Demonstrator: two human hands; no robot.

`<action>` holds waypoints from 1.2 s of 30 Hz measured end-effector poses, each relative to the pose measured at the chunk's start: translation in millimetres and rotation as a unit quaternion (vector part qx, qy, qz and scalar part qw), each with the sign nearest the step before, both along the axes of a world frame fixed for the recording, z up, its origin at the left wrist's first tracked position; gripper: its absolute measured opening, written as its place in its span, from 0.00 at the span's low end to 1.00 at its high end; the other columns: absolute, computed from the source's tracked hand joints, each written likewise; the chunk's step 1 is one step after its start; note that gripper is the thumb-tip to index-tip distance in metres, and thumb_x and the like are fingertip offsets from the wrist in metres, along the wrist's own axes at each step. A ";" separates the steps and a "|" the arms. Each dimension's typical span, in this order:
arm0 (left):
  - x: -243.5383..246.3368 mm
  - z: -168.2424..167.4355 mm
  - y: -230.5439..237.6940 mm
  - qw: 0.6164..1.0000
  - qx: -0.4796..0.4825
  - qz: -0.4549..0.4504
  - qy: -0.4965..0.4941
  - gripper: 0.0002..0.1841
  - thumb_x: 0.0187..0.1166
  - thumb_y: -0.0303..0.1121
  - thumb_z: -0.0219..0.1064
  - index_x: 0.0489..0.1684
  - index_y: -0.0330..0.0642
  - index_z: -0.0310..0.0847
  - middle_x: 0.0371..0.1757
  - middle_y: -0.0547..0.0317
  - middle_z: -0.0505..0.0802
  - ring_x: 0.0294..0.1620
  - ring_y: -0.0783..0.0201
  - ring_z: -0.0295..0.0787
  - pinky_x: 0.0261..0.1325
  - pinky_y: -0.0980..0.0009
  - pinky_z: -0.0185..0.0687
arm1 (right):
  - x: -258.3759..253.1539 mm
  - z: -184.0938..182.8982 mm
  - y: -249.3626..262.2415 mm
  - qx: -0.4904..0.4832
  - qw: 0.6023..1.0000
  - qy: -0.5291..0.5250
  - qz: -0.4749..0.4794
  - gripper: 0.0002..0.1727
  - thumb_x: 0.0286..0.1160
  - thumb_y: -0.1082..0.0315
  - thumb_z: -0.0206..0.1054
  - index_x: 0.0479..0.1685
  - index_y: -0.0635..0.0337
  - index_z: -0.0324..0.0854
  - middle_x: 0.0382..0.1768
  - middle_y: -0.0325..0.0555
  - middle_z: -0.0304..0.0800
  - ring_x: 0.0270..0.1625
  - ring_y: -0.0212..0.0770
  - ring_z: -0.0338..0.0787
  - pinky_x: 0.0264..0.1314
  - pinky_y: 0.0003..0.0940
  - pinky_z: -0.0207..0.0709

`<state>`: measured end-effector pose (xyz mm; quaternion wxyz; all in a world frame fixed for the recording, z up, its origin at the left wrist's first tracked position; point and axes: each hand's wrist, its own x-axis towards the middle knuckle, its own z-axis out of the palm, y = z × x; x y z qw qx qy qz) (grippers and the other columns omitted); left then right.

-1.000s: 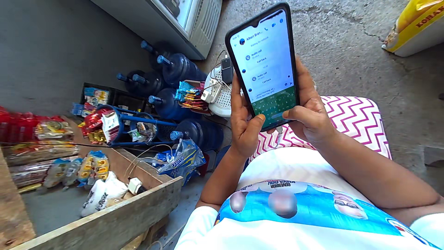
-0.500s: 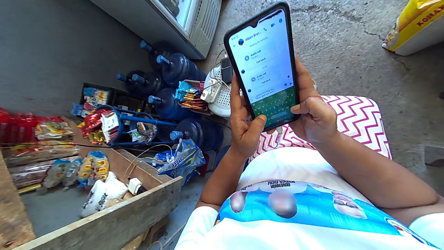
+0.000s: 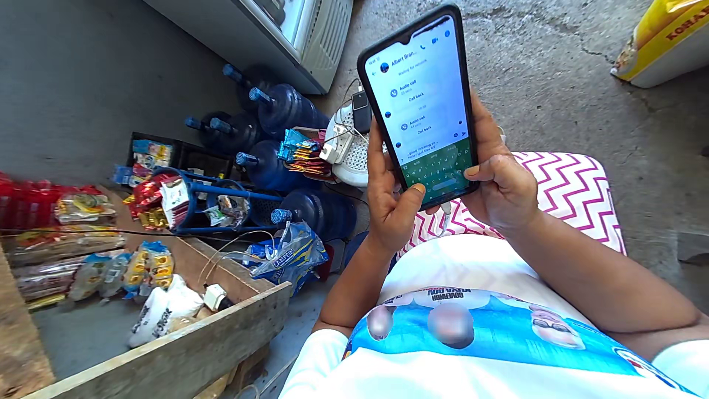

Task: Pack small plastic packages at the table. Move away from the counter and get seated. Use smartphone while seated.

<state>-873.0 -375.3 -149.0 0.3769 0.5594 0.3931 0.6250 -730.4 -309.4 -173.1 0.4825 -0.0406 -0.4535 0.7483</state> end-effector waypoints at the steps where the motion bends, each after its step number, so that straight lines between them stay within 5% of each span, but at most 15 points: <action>1: -0.3 0.5 -0.1 1.000 -0.002 -0.002 0.003 0.47 0.69 0.15 0.50 0.93 0.44 0.28 0.72 0.60 0.79 0.59 0.74 0.86 0.51 0.76 0.89 | 0.4 -0.7 0.2 0.001 1.000 0.000 0.003 0.44 0.70 0.76 0.45 0.94 0.53 0.39 0.77 0.37 0.74 0.73 0.33 0.82 0.70 0.33 0.83; 4: 0.4 1.2 -0.5 1.000 -0.013 0.001 -0.005 0.48 0.68 0.14 0.51 0.94 0.46 0.28 0.72 0.58 0.80 0.55 0.72 0.89 0.43 0.75 0.91 | 1.1 -1.2 0.2 -0.008 1.000 0.002 0.008 0.43 0.71 0.76 0.45 0.94 0.51 0.41 0.74 0.37 0.77 0.68 0.34 0.86 0.55 0.31 0.90; 8: 0.2 0.9 -0.7 1.000 -0.012 0.006 0.004 0.49 0.67 0.14 0.50 0.94 0.45 0.28 0.72 0.57 0.79 0.56 0.72 0.88 0.45 0.75 0.90 | 1.4 0.4 0.2 -0.007 1.000 -0.005 0.011 0.44 0.70 0.76 0.45 0.94 0.52 0.39 0.75 0.36 0.76 0.70 0.33 0.85 0.62 0.31 0.87; 10: 0.8 1.2 -0.6 1.000 -0.012 0.008 -0.004 0.49 0.67 0.14 0.51 0.94 0.46 0.28 0.71 0.57 0.80 0.54 0.71 0.89 0.41 0.75 0.91 | 0.3 2.7 -1.1 -0.016 1.000 -0.009 0.000 0.44 0.68 0.79 0.46 0.93 0.52 0.41 0.73 0.37 0.77 0.66 0.33 0.88 0.52 0.30 0.91; 19: -0.1 2.0 -0.7 1.000 -0.002 -0.002 0.001 0.48 0.67 0.14 0.50 0.93 0.42 0.28 0.72 0.57 0.79 0.58 0.72 0.87 0.49 0.76 0.89 | -0.9 6.2 -3.4 -0.003 0.998 -0.056 -0.028 0.47 0.72 0.79 0.58 0.94 0.50 0.40 0.70 0.35 0.80 0.61 0.32 0.91 0.44 0.28 0.93; 23: -0.1 1.9 -0.6 1.000 0.002 0.004 0.006 0.48 0.66 0.14 0.50 0.94 0.41 0.28 0.73 0.57 0.77 0.61 0.72 0.84 0.57 0.75 0.86 | -3.7 4.7 -3.6 0.021 0.997 -0.051 -0.047 0.48 0.74 0.79 0.64 0.93 0.55 0.38 0.73 0.34 0.78 0.66 0.31 0.88 0.58 0.28 0.90; 27: -0.3 3.1 -0.9 1.000 0.000 0.004 0.012 0.49 0.66 0.14 0.50 0.94 0.42 0.28 0.73 0.56 0.77 0.62 0.72 0.84 0.59 0.74 0.86 | -2.6 4.7 -2.7 0.030 0.997 -0.058 -0.042 0.49 0.73 0.78 0.63 0.94 0.55 0.36 0.73 0.35 0.77 0.67 0.31 0.87 0.60 0.29 0.90; 30: 0.2 3.8 -1.1 1.000 -0.003 0.010 0.014 0.49 0.66 0.13 0.50 0.94 0.43 0.28 0.72 0.55 0.79 0.59 0.70 0.88 0.50 0.74 0.90 | -0.7 7.1 -2.9 0.022 0.996 -0.075 -0.036 0.51 0.63 0.80 0.57 0.94 0.52 0.37 0.71 0.35 0.78 0.62 0.31 0.89 0.46 0.28 0.92; 33: 0.7 3.9 -1.5 0.999 -0.010 0.024 0.021 0.48 0.68 0.15 0.52 0.94 0.43 0.28 0.70 0.56 0.81 0.56 0.71 0.88 0.46 0.74 0.90 | -0.3 8.1 -3.1 0.027 0.996 -0.080 -0.038 0.53 0.60 0.83 0.54 0.94 0.54 0.36 0.72 0.37 0.77 0.62 0.31 0.89 0.45 0.27 0.92; 36: 2.0 4.7 -1.2 0.998 -0.004 0.037 0.046 0.48 0.70 0.16 0.54 0.93 0.38 0.27 0.73 0.55 0.78 0.62 0.72 0.85 0.59 0.74 0.87 | -0.2 8.8 -3.7 0.023 0.996 -0.074 -0.035 0.51 0.62 0.83 0.52 0.94 0.54 0.36 0.72 0.36 0.77 0.64 0.31 0.88 0.48 0.27 0.92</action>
